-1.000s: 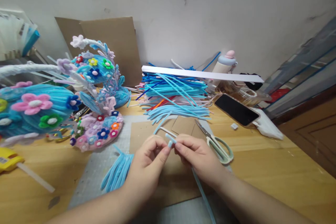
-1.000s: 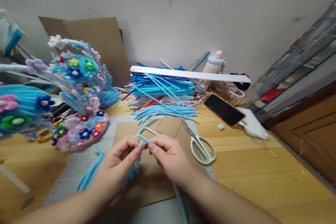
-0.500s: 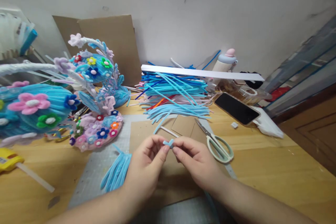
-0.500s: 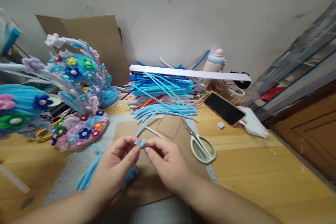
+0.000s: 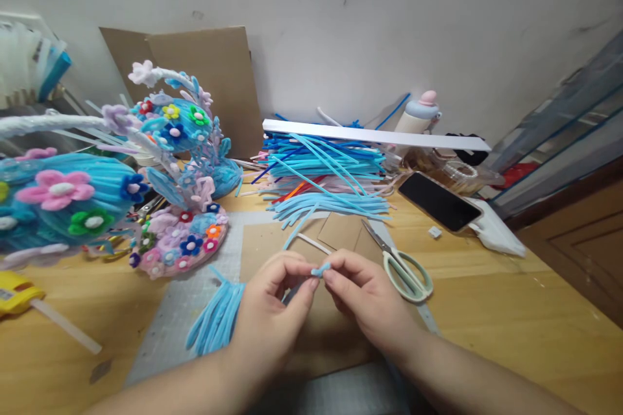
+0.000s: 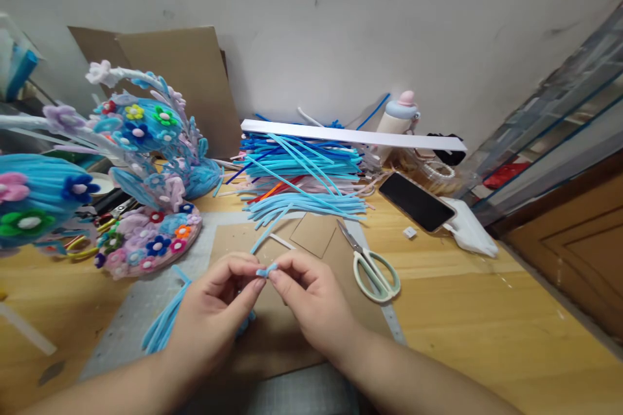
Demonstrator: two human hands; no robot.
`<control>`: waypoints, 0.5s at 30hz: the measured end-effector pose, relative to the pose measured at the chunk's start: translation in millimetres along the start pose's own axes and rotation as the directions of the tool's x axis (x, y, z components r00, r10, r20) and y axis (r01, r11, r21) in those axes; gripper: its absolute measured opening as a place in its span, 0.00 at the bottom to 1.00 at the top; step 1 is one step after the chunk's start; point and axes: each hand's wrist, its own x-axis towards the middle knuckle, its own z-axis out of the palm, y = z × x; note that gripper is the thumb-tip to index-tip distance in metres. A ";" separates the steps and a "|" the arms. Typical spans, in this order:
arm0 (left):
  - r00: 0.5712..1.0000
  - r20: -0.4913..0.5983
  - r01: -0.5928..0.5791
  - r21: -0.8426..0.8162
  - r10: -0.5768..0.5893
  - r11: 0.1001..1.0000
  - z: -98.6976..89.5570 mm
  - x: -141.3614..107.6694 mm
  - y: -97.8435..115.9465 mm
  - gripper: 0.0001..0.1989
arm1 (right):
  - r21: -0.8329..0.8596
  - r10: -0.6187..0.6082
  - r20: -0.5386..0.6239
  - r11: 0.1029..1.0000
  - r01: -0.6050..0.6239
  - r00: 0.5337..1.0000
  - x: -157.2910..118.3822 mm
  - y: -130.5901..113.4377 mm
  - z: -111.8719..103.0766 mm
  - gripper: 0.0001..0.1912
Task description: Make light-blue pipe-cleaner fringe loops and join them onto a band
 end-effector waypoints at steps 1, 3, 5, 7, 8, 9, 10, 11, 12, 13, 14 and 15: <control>1.000 -0.001 -0.018 0.015 0.018 1.000 -0.4 0.0 0.2 0.01 | -0.002 0.010 0.014 1.000 -0.010 1.000 0.0 -0.1 -0.1 0.09; 1.000 -0.015 -0.023 0.022 0.023 0.999 -0.7 0.3 1.5 0.02 | -0.011 0.005 0.036 1.000 -0.005 0.999 0.0 -0.5 -0.2 0.10; 0.999 -0.036 -0.002 0.008 0.002 1.000 -0.5 0.6 3.6 0.02 | -0.018 -0.010 0.025 1.000 0.011 1.000 -0.1 -1.7 -0.2 0.09; 0.999 -0.045 0.026 -0.013 -0.027 1.000 0.0 0.9 5.6 0.02 | -0.030 -0.023 -0.011 0.999 0.022 1.000 -0.4 -3.4 -0.3 0.08; 0.998 -0.045 0.039 -0.023 -0.040 0.999 0.2 0.8 6.2 0.02 | -0.038 -0.029 -0.028 0.999 0.028 0.999 -0.6 -4.1 -0.4 0.08; 0.998 -0.045 0.049 -0.030 -0.050 0.998 0.4 0.7 6.5 0.02 | -0.048 -0.035 -0.039 0.998 0.033 0.999 -0.9 -4.7 -0.6 0.08; 0.997 -0.046 0.056 -0.035 -0.058 0.998 0.6 0.4 6.4 0.02 | -0.055 -0.041 -0.045 0.998 0.038 0.998 -1.2 -5.0 -0.9 0.07; 0.997 -0.047 0.060 -0.037 -0.062 0.998 0.7 0.0 6.0 0.03 | -0.059 -0.045 -0.044 0.997 0.042 0.998 -1.4 -4.9 -1.1 0.07; 0.997 -0.046 0.061 -0.037 -0.062 0.997 0.8 -0.5 5.3 0.03 | -0.058 -0.050 -0.038 0.997 0.048 0.998 -1.6 -4.6 -1.3 0.07; 0.997 -0.042 0.056 -0.035 -0.058 0.998 0.8 -1.0 4.4 0.03 | -0.055 -0.061 -0.029 0.997 0.059 0.998 -1.7 -4.0 -1.3 0.06; 0.998 -0.037 0.047 -0.031 -0.048 0.998 0.8 -1.4 3.4 0.03 | -0.050 -0.074 -0.020 0.996 0.073 0.997 -1.6 -3.2 -1.3 0.06; 0.999 -0.030 0.034 -0.024 -0.035 0.999 0.7 -1.7 2.4 0.03 | -0.047 -0.090 -0.011 0.995 0.090 0.996 -1.4 -2.2 -1.1 0.06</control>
